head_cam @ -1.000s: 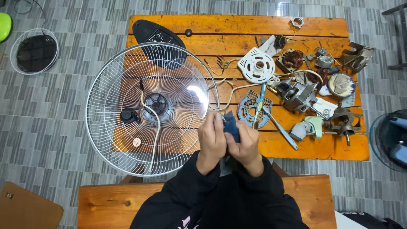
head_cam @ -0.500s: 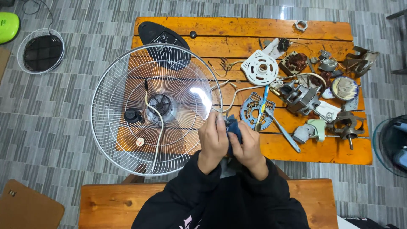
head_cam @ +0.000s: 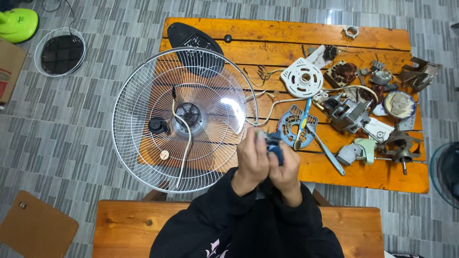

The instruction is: The person cleans a small electrical component with a blue cloth, wiping its surfaces thoroughly. They then use a metal tool to scrape or clean specific parts of the component while holding it in their other hand.

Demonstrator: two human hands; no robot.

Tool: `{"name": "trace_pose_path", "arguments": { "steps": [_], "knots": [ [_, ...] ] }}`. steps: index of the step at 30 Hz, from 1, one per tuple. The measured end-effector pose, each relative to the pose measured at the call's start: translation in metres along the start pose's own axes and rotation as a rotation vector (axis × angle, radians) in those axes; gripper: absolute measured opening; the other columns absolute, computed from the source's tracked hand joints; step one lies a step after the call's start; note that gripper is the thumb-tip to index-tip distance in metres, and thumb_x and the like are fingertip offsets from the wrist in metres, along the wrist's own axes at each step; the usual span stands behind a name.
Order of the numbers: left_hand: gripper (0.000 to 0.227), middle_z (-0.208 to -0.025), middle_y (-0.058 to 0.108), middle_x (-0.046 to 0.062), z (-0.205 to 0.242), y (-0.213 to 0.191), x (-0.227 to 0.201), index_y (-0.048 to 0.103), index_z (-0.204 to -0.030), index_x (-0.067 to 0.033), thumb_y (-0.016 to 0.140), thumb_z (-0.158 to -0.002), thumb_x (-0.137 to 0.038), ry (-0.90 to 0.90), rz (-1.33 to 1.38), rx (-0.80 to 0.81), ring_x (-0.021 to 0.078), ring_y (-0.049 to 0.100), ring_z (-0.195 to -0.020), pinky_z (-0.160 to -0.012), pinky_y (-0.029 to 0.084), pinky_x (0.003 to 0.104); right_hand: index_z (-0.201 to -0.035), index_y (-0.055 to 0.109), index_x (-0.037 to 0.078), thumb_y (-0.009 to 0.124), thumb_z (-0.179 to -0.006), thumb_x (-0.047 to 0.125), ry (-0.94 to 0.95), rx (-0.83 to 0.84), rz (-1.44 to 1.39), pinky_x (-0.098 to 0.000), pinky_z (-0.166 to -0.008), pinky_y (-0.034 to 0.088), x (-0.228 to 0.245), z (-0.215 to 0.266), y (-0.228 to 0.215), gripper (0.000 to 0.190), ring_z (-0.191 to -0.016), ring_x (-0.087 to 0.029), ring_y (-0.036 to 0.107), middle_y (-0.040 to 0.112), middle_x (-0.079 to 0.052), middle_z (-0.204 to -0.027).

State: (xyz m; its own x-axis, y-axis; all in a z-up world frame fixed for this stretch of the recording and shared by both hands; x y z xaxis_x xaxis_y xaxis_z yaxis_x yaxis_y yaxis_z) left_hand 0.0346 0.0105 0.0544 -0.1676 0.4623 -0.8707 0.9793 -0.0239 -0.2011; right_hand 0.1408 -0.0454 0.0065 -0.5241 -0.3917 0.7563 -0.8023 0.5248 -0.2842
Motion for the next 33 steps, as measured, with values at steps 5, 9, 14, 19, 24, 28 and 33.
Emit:
{"name": "trace_pose_path", "arguments": {
  "steps": [5, 9, 14, 19, 24, 28, 33],
  "knots": [
    [0.024, -0.062, 0.053, 0.022, -0.006, -0.001, -0.006, 0.058, -0.098, -0.0053, 0.04, -0.104, -0.021, 0.025, -0.031, 0.021, 0.049, 0.063, -0.064, -0.056, 0.052, 0.046, -0.075, 0.064, 0.011, 0.055, -0.104, 0.025, -0.019, -0.075, 0.098, -0.0322, -0.047, 0.044, -0.002, 0.005, -0.012, 0.033, -0.047, -0.032, 0.053, 0.054, -0.007, -0.058],
    [0.023, -0.062, 0.054, 0.02, -0.014, -0.01, -0.007, 0.057, -0.098, -0.0067, 0.04, -0.105, -0.022, 0.011, -0.051, -0.005, 0.0483, 0.064, -0.065, -0.057, 0.052, 0.045, -0.095, 0.066, 0.003, 0.061, -0.101, 0.017, -0.076, 0.078, 0.131, -0.0412, -0.053, 0.051, 0.005, 0.0, -0.01, 0.016, -0.059, -0.042, 0.061, 0.061, -0.016, -0.072],
    [0.024, -0.064, 0.058, 0.02, -0.011, -0.006, -0.014, 0.058, -0.1, -0.0071, 0.042, -0.105, -0.025, 0.025, -0.102, 0.029, 0.0463, 0.066, -0.067, -0.058, 0.052, 0.046, -0.083, 0.059, 0.006, 0.055, -0.105, 0.019, -0.032, 0.012, 0.124, -0.034, -0.049, 0.043, -0.013, 0.009, -0.016, 0.026, -0.05, -0.036, 0.051, 0.051, -0.011, -0.062],
    [0.023, -0.063, 0.057, 0.021, -0.015, -0.008, -0.01, 0.057, -0.099, -0.0072, 0.042, -0.105, -0.024, 0.051, -0.122, -0.002, 0.048, 0.065, -0.066, -0.057, 0.051, 0.049, -0.093, 0.067, 0.003, 0.063, -0.101, 0.017, -0.035, 0.018, 0.088, -0.039, -0.052, 0.047, -0.003, 0.002, -0.017, 0.017, -0.054, -0.041, 0.056, 0.059, -0.014, -0.067],
    [0.025, -0.064, 0.058, 0.017, -0.006, 0.001, -0.015, 0.059, -0.099, -0.0089, 0.044, -0.104, -0.029, 0.082, -0.112, 0.042, 0.0432, 0.067, -0.066, -0.058, 0.053, 0.045, -0.067, 0.058, 0.012, 0.057, -0.106, 0.028, 0.042, -0.138, 0.086, -0.0306, -0.045, 0.037, -0.029, 0.023, -0.026, 0.042, -0.041, -0.023, 0.041, 0.045, -0.004, -0.051],
    [0.022, -0.067, 0.059, 0.023, -0.011, -0.001, -0.005, 0.058, -0.103, -0.0031, 0.045, -0.104, -0.021, 0.04, -0.065, 0.01, 0.0493, 0.065, -0.067, -0.06, 0.051, 0.052, -0.075, 0.06, 0.009, 0.058, -0.105, 0.018, 0.133, 0.045, 0.038, -0.035, -0.047, 0.04, -0.01, 0.013, -0.027, 0.031, -0.048, -0.024, 0.047, 0.052, -0.011, -0.058],
    [0.024, -0.069, 0.057, 0.027, -0.012, -0.001, -0.002, 0.056, -0.105, -0.0013, 0.041, -0.105, -0.02, -0.014, 0.072, 0.038, 0.0547, 0.063, -0.072, -0.062, 0.052, 0.052, -0.106, 0.066, -0.003, 0.074, -0.094, 0.014, 0.095, 0.116, 0.054, -0.0429, -0.06, 0.049, 0.002, 0.003, -0.024, 0.023, -0.067, -0.038, 0.064, 0.061, -0.023, -0.077]
  ]
}}
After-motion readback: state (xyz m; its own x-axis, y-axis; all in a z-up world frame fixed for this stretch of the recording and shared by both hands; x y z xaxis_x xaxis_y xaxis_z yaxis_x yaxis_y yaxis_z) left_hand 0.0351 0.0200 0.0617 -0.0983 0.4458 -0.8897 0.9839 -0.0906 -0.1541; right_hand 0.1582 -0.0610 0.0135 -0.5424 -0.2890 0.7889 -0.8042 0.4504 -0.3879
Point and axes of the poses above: each hand's wrist, its own z-axis away from the middle knuckle, its own y-axis out of the palm, x = y × z, the point moved 5 cm from there along -z, towards the middle knuckle
